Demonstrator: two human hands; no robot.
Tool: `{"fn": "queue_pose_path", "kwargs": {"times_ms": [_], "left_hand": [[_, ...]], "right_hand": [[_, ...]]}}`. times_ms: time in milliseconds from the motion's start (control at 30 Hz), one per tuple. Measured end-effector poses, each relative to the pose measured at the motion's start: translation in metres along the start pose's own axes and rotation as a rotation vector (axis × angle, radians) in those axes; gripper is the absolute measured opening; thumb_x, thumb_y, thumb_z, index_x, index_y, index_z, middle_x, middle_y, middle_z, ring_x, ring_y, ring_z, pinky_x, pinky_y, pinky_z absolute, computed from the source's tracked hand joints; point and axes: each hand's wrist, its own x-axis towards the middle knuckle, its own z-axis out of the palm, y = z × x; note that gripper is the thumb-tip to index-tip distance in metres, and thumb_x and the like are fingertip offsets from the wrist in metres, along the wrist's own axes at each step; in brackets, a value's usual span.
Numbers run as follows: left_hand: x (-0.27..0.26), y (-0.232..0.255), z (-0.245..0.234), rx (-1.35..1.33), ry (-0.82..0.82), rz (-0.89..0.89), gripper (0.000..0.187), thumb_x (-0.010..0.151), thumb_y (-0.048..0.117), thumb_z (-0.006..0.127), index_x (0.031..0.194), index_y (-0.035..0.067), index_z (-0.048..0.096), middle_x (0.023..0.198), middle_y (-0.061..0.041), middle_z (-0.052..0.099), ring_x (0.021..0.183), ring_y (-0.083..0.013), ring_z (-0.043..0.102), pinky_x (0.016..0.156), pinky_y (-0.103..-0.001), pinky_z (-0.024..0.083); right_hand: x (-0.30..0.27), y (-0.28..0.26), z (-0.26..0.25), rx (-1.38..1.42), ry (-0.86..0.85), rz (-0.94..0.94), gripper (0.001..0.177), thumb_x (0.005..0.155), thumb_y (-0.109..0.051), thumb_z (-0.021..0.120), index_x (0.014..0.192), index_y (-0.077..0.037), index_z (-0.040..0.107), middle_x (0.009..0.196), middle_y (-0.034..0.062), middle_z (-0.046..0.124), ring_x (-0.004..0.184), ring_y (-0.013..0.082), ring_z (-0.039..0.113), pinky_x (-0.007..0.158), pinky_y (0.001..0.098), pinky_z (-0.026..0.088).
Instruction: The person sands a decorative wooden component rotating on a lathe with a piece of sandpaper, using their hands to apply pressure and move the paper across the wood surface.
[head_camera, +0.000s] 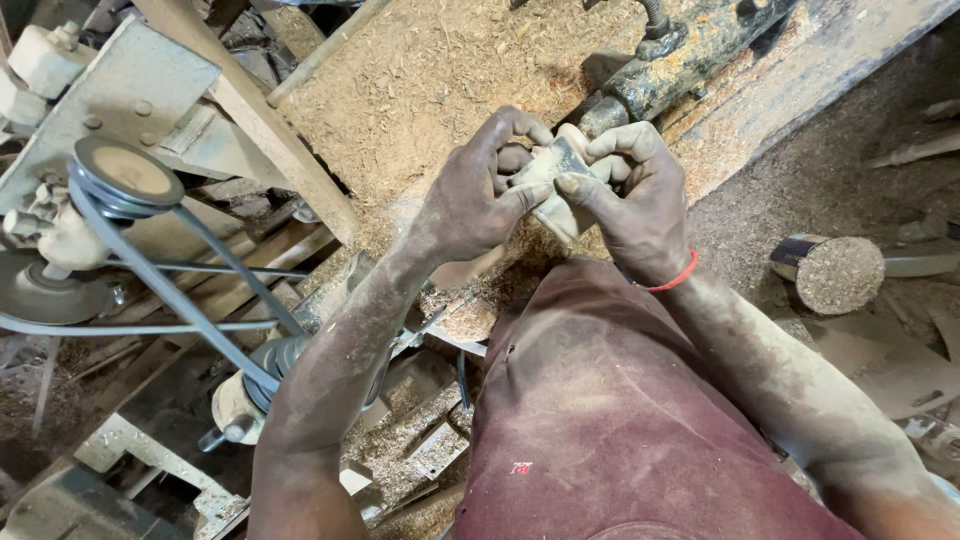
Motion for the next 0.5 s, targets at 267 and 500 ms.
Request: {"fn": "queue_pose_path", "kwargs": {"times_ms": [267,500], "left_hand": [[0.001,-0.003,0.004,0.042,0.061,0.095,0.045,0.097,0.002,0.068,0.135,0.013,0.046,0.109,-0.009,0.077,0.102,-0.0166,0.079,0.081,-0.030,0.068],[0.001,-0.007,0.003,0.123,0.040,0.063,0.046,0.098,0.002,0.071,0.133,0.018,0.047,0.114,-0.008,0.073,0.104,-0.0193,0.078,0.080,-0.031,0.068]], "right_hand": [[-0.007,0.011,0.006,-0.126,0.038,-0.133,0.020,0.108,-0.007,0.069,0.117,-0.003,0.053,0.094,0.0039,0.064,0.080,0.0071,0.065,0.069,0.0212,0.056],[-0.004,0.014,0.001,0.071,-0.007,0.072,0.018,0.102,-0.003,0.070,0.116,-0.002,0.057,0.091,0.0077,0.071,0.076,0.0090,0.069,0.065,0.0234,0.058]]}}
